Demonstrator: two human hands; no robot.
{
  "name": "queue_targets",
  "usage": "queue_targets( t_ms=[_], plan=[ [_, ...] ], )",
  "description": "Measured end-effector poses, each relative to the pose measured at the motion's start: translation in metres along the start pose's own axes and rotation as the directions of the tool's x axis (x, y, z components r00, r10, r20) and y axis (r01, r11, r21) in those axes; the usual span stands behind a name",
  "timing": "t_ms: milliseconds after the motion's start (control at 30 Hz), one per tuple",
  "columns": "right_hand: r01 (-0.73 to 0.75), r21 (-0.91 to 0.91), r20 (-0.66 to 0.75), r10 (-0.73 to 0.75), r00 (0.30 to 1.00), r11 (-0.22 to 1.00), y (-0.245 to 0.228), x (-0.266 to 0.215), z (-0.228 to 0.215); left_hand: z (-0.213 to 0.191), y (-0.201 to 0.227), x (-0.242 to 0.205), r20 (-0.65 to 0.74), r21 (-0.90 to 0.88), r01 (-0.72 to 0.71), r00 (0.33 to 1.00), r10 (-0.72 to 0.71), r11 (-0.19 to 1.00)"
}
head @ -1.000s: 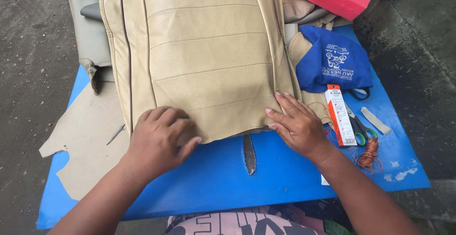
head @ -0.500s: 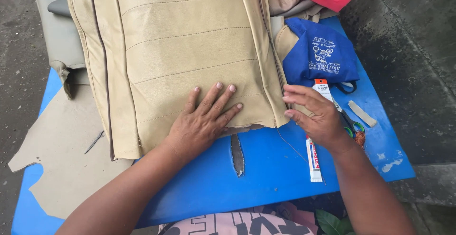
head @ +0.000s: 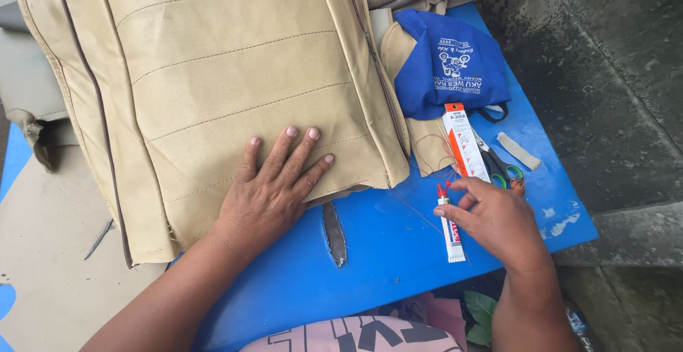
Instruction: Hand-sewing the edge of a tan leather seat cover using a needle and thread
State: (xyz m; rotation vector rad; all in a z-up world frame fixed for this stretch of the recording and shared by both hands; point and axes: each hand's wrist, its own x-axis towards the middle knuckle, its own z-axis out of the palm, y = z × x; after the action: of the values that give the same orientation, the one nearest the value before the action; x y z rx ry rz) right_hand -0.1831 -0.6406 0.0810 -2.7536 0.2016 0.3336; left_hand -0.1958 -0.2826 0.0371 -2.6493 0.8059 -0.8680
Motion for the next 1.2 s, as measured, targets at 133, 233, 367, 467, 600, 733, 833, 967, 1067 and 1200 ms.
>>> queue_targets(
  t_ms=[133, 233, 367, 467, 600, 733, 833, 967, 1067, 1200],
  plan=[
    [0.101, -0.050, -0.004, -0.102, 0.995, 0.994, 0.015, 0.006, 0.024, 0.000, -0.002, 0.002, 0.015, 0.036, 0.001, 1.000, -0.002, 0.999],
    [0.043, 0.213, 0.064, -0.057, 0.996, 0.976, 0.015, 0.002, 0.017, -0.002, 0.000, 0.002, 0.008, 0.056, 0.008, 1.000, -0.009, 0.998],
    [0.091, 0.554, 0.018, -0.121, 0.992, 0.828, 0.020, -0.009, 0.024, -0.012, 0.004, 0.005, 0.018, -0.058, 0.027, 0.999, -0.026, 0.998],
    [0.325, 0.617, -0.197, -0.259, 0.946, 0.717, 0.002, -0.030, 0.031, -0.036, 0.024, 0.010, -0.251, -0.638, 0.061, 0.926, -0.282, 0.768],
    [0.736, 0.513, -0.471, -0.572, 0.671, 0.441, -0.034, -0.058, 0.048, -0.052, 0.067, 0.008, 0.309, -0.932, 0.237, 0.915, -0.260, -0.274],
    [0.817, 0.394, -0.527, -0.625, 0.576, 0.421, -0.059, -0.060, 0.056, -0.041, 0.080, 0.005, 0.407, -0.784, 0.186, 0.875, -0.263, -0.592],
    [0.847, 0.374, -0.513, -0.676, 0.529, 0.378, -0.067, -0.060, 0.053, -0.038, 0.077, 0.003, 0.482, -0.779, 0.265, 0.833, -0.273, -0.568],
    [0.819, 0.424, -0.477, -0.673, 0.566, 0.388, -0.048, -0.058, 0.059, -0.039, 0.067, 0.002, 0.545, -0.721, 0.275, 0.792, -0.275, -0.637],
    [0.578, 0.619, -0.284, -0.535, 0.796, 0.531, -0.022, -0.055, 0.071, -0.030, 0.061, 0.002, 0.540, -0.658, 0.153, 0.779, -0.319, -0.737],
    [0.363, 0.874, -0.275, -0.288, 0.917, 0.324, -0.010, -0.054, 0.096, -0.026, 0.058, 0.001, 0.505, -0.706, 0.132, 0.783, -0.364, -0.695]
  ],
)
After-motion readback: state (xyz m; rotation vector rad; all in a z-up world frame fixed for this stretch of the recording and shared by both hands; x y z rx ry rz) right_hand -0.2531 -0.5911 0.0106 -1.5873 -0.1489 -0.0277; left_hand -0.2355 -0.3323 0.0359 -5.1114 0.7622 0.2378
